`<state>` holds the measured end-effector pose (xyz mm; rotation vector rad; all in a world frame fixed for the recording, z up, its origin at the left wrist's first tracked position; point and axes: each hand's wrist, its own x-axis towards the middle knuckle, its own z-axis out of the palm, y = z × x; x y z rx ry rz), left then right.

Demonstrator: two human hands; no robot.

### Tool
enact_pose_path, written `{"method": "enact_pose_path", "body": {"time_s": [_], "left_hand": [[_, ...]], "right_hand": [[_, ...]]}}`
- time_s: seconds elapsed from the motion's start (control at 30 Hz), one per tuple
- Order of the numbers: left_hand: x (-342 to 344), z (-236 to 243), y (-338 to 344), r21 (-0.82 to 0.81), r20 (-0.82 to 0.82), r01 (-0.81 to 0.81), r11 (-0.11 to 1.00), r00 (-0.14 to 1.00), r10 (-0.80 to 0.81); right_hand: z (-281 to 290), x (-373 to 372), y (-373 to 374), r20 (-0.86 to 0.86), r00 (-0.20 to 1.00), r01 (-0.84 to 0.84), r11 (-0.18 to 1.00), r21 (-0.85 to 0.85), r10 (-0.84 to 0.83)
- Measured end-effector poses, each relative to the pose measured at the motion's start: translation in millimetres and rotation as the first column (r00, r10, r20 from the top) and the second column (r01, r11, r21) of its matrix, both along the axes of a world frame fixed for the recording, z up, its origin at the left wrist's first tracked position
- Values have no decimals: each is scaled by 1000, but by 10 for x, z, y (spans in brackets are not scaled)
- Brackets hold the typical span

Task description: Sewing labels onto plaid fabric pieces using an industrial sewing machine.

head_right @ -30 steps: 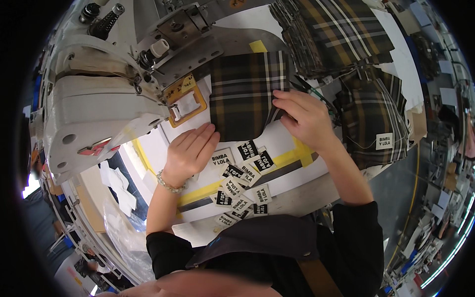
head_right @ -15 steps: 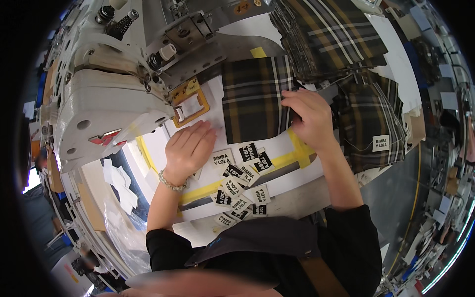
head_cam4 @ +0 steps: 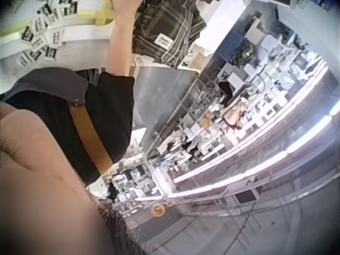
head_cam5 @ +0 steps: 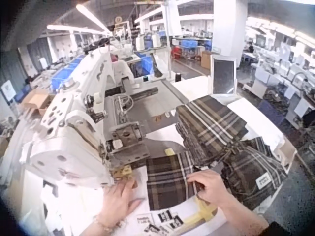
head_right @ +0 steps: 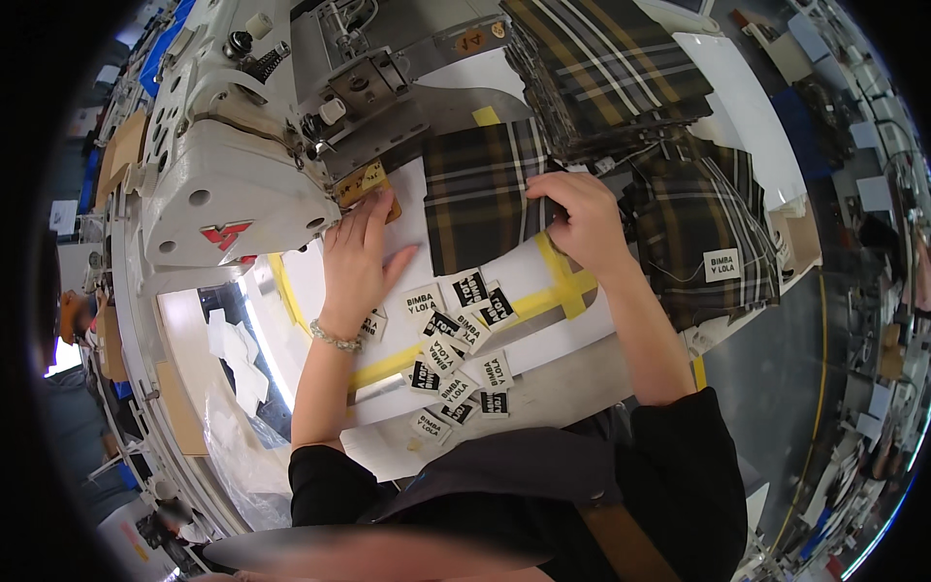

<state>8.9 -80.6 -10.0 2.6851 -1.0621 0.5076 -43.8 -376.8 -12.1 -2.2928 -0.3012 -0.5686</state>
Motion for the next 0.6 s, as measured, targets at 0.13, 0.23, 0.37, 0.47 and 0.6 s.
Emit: {"method": "enact_pose_path", "body": {"time_s": [0.13,0.23,0.37,0.47,0.6], "left_hand": [[-3,15,-87,9,19,-21,1000,1000,20],[31,36,-147,57,20,-34,998,999,33],[67,79,-200,257,101,-53,965,994,28],[102,113,-253,373,220,-57,926,975,-28],[137,119,-244,433,213,-48,900,976,-50]], "right_hand": [[-6,4,-15,-40,999,39,994,102,-35],[-23,10,-24,-47,998,40,992,117,-35],[-14,9,-46,-87,996,32,995,94,-24],[-64,-2,-52,-73,997,30,993,114,-22],[-47,-20,-48,-95,995,27,992,122,-15]]}}
